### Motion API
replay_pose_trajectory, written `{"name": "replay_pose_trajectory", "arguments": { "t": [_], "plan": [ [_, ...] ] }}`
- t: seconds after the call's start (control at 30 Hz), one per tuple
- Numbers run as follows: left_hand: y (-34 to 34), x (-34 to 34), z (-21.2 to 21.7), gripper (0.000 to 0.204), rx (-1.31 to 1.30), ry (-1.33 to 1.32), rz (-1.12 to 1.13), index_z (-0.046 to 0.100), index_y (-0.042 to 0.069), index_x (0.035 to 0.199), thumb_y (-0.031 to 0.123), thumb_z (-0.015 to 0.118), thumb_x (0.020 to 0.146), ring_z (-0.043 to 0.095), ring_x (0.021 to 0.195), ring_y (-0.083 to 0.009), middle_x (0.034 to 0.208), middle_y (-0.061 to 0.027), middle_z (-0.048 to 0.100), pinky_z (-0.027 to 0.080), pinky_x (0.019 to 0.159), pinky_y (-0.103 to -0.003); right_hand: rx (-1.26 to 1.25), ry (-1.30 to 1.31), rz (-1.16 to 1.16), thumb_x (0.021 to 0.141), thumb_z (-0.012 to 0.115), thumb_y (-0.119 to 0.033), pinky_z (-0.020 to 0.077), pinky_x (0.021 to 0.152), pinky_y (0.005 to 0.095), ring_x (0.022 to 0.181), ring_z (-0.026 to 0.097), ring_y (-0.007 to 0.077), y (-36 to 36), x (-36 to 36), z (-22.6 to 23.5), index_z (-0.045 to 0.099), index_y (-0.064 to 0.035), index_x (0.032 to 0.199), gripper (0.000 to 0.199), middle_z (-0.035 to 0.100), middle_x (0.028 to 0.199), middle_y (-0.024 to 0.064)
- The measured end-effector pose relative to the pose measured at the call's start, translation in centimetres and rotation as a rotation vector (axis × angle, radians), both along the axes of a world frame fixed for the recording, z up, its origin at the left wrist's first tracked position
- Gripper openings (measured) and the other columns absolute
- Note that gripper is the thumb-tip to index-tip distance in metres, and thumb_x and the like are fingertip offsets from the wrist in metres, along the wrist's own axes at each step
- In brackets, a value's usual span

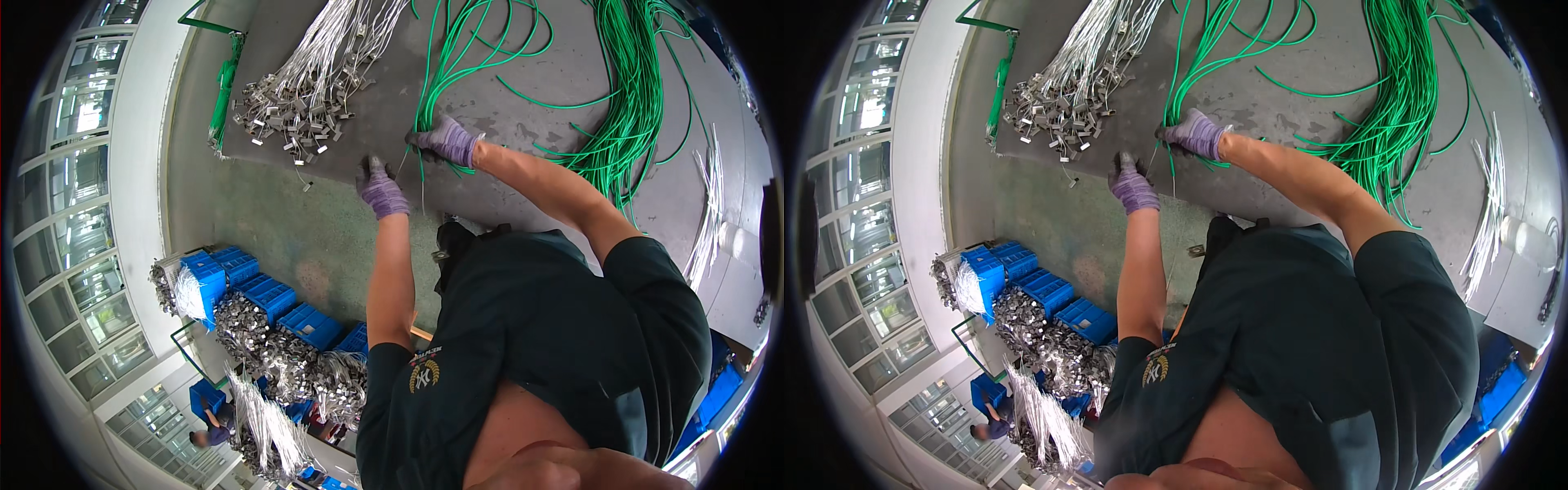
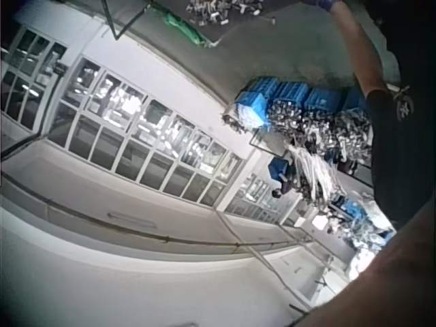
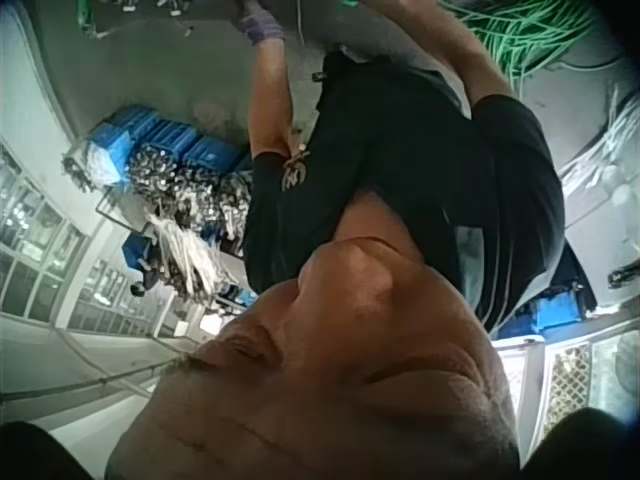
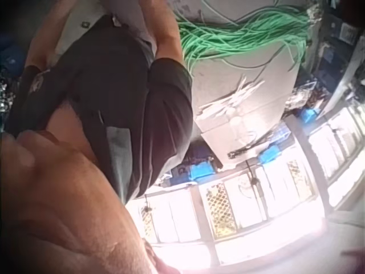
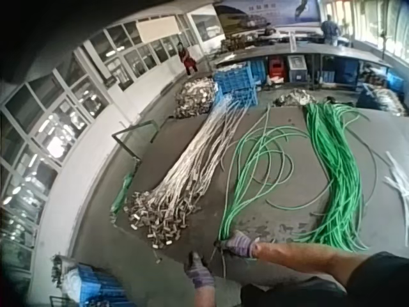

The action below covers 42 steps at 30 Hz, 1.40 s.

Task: Manually sort and organize green electrical cables with connectors onto a workbench in a production facility.

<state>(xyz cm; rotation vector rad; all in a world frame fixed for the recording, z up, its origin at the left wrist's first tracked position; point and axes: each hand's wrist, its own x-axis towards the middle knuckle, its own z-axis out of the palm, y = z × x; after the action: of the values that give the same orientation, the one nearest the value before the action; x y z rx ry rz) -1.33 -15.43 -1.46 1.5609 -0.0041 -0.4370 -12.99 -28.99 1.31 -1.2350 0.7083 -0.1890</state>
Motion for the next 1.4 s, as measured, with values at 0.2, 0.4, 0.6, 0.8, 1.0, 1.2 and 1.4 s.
{"name": "replay_pose_trajectory", "arguments": {
  "t": [0.2, 0.4, 0.6, 0.8, 1.0, 1.2, 1.4],
  "plan": [
    [0.3, -0.1, 0.8, 0.018, 0.013, 0.041, 0.019, 0.06, 0.008, 0.098, 0.022, 0.062, 0.087, 0.049, 0.063, -0.0072, 0.075, 0.0027, 0.055, 0.041, 0.054, -0.022, 0.114, -0.009, -0.177, 0.077, 0.07, -0.031, 0.0351, 0.039, 0.0259, 0.041, 0.048, 0.0114, -2.6, 0.3, 1.7, 0.058, -0.0054, 0.068, 0.029, 0.05, 0.05, 0.0034],
    [-1.7, -0.3, 1.0, 0.021, -0.029, 0.02, -0.019, 0.059, 0.007, 0.097, 0.026, 0.061, 0.087, 0.05, 0.067, -0.009, 0.08, 0.0015, 0.055, 0.043, 0.057, -0.024, -0.01, 0.073, -0.036, 0.074, 0.072, -0.033, 0.0412, 0.044, 0.0277, 0.045, 0.052, 0.0117, 1.9, 1.3, -0.5, 0.062, -0.0029, 0.064, 0.033, 0.056, 0.054, 0.0045],
    [1.5, 1.3, 1.8, 0.03, 0.185, -0.237, -0.567, 0.059, 0.005, 0.099, 0.032, 0.063, 0.085, 0.051, 0.072, -0.0108, 0.086, -0.0011, 0.056, 0.045, 0.063, -0.029, 0.108, 0.033, -0.008, 0.076, 0.07, -0.027, 0.0412, 0.041, 0.0261, 0.044, 0.053, 0.0117, -0.6, 1.0, 0.3, 0.062, -0.0041, 0.067, 0.026, 0.059, 0.056, 0.0057],
    [7.9, -1.2, 1.5, 0.04, 0.066, 0.356, -0.924, 0.059, 0.001, 0.093, 0.04, 0.063, 0.084, 0.052, 0.059, -0.0167, 0.067, -0.0053, 0.055, 0.046, 0.055, -0.033, 0.157, -0.021, -0.204, 0.079, 0.068, -0.021, 0.0441, 0.041, 0.0258, 0.045, 0.056, 0.0146, -4.3, 1.9, -1.0, 0.062, -0.0016, 0.075, 0.021, 0.061, 0.059, 0.0085],
    [8.9, -2.8, 1.1, 0.041, 0.019, 0.518, -0.816, 0.056, 0.005, 0.083, 0.046, 0.062, 0.083, 0.035, 0.037, -0.0143, 0.047, -0.0009, 0.034, 0.03, 0.038, -0.03, 0.2, 0.033, -0.009, 0.081, 0.068, -0.019, 0.0472, 0.041, 0.0267, 0.049, 0.06, 0.016, -0.7, 0.7, -2.0, 0.061, 0.0007, 0.09, 0.023, 0.063, 0.064, 0.0091],
    [6.8, -1.5, 1.8, 0.063, 0.051, 0.593, -0.518, 0.055, 0.008, 0.095, 0.068, 0.053, 0.075, 0.052, 0.046, -0.0224, 0.054, -0.0065, 0.049, 0.04, 0.037, -0.033, 0.247, -0.001, 0.039, 0.079, 0.069, -0.02, 0.046, 0.04, 0.0266, 0.046, 0.059, 0.0154, 1.9, 0.9, -1.1, 0.063, -0.0003, 0.073, 0.022, 0.062, 0.06, 0.0082],
    [3.6, -0.9, 0.9, 0.055, -0.076, 0.538, -0.492, 0.057, 0.008, 0.099, 0.06, 0.051, 0.082, 0.056, 0.054, -0.0187, 0.071, -0.005, 0.058, 0.04, 0.039, -0.028, 0.046, 0.007, 0.115, 0.078, 0.066, -0.022, 0.0423, 0.038, 0.0284, 0.04, 0.054, 0.0148, 4.9, 0.2, -0.4, 0.061, -0.0004, 0.057, 0.031, 0.058, 0.051, 0.0074]
  ]
}}
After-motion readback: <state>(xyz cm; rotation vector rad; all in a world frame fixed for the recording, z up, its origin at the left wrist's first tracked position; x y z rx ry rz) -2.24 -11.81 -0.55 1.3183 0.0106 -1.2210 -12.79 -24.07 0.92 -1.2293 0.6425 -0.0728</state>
